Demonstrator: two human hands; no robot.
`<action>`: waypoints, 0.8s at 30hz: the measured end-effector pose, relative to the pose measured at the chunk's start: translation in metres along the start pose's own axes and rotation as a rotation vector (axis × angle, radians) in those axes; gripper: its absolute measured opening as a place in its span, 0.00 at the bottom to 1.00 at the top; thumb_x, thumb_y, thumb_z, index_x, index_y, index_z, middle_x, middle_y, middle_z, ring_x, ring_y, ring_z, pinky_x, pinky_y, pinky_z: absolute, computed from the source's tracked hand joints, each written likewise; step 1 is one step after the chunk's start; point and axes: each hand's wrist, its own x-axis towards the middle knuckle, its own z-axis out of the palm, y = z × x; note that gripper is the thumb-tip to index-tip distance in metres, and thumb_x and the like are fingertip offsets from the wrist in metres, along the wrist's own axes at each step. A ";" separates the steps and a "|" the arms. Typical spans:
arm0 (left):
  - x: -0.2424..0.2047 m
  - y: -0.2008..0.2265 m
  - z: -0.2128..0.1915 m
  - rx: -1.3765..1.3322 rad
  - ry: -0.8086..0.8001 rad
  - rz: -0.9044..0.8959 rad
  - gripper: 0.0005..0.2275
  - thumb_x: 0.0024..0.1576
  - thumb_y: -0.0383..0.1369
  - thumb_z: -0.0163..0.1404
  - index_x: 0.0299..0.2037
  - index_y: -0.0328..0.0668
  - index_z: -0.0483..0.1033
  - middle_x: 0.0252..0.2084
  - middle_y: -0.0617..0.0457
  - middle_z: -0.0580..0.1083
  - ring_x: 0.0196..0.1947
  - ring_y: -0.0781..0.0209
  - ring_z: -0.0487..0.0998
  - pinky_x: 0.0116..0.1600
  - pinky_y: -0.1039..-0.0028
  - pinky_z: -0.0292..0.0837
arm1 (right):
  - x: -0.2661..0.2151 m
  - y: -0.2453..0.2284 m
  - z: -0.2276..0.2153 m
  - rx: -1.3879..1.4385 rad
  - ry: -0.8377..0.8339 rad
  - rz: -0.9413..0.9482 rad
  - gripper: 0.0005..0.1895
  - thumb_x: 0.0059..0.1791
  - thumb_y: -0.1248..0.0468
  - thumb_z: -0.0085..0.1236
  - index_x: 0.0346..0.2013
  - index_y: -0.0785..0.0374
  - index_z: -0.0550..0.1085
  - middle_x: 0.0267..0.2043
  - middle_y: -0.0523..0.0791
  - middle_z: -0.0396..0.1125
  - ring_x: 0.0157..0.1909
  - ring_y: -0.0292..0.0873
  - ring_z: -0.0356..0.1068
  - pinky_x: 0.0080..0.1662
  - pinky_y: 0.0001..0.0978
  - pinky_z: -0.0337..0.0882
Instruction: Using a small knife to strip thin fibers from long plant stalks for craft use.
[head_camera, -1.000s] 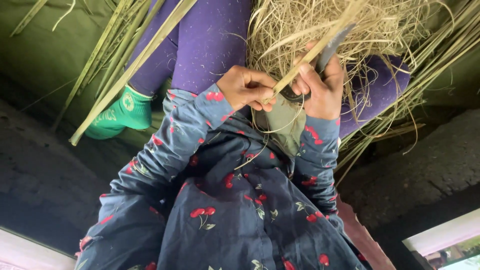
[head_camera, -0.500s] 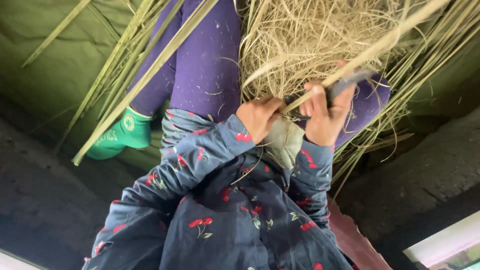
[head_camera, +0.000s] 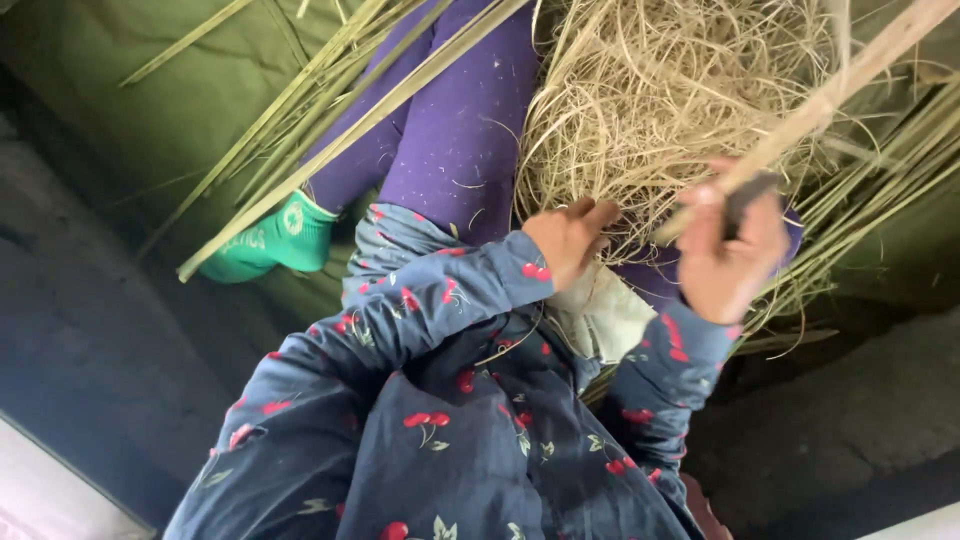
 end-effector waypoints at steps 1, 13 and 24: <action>0.001 0.009 -0.009 -0.004 0.001 0.004 0.16 0.45 0.26 0.45 0.44 0.39 0.60 0.35 0.47 0.67 0.20 0.52 0.72 0.26 0.70 0.70 | -0.001 -0.009 -0.005 -0.005 0.002 -0.002 0.10 0.48 0.77 0.41 0.43 0.68 0.64 0.27 0.47 0.63 0.17 0.35 0.55 0.19 0.23 0.57; 0.001 0.092 -0.092 -0.851 -0.020 0.081 0.29 0.49 0.35 0.47 0.59 0.42 0.44 0.60 0.49 0.54 0.59 0.56 0.61 0.61 0.66 0.60 | -0.012 0.031 -0.042 -0.475 0.069 -0.216 0.01 0.42 0.79 0.48 0.27 0.77 0.66 0.22 0.51 0.56 0.26 0.46 0.51 0.37 0.36 0.57; -0.014 0.098 -0.090 -0.404 0.212 0.435 0.06 0.48 0.26 0.49 0.35 0.35 0.69 0.40 0.48 0.66 0.37 0.54 0.71 0.45 0.68 0.69 | 0.015 0.111 -0.045 -0.478 0.162 -0.205 0.06 0.36 0.83 0.42 0.24 0.75 0.66 0.30 0.51 0.58 0.20 0.37 0.49 0.20 0.25 0.49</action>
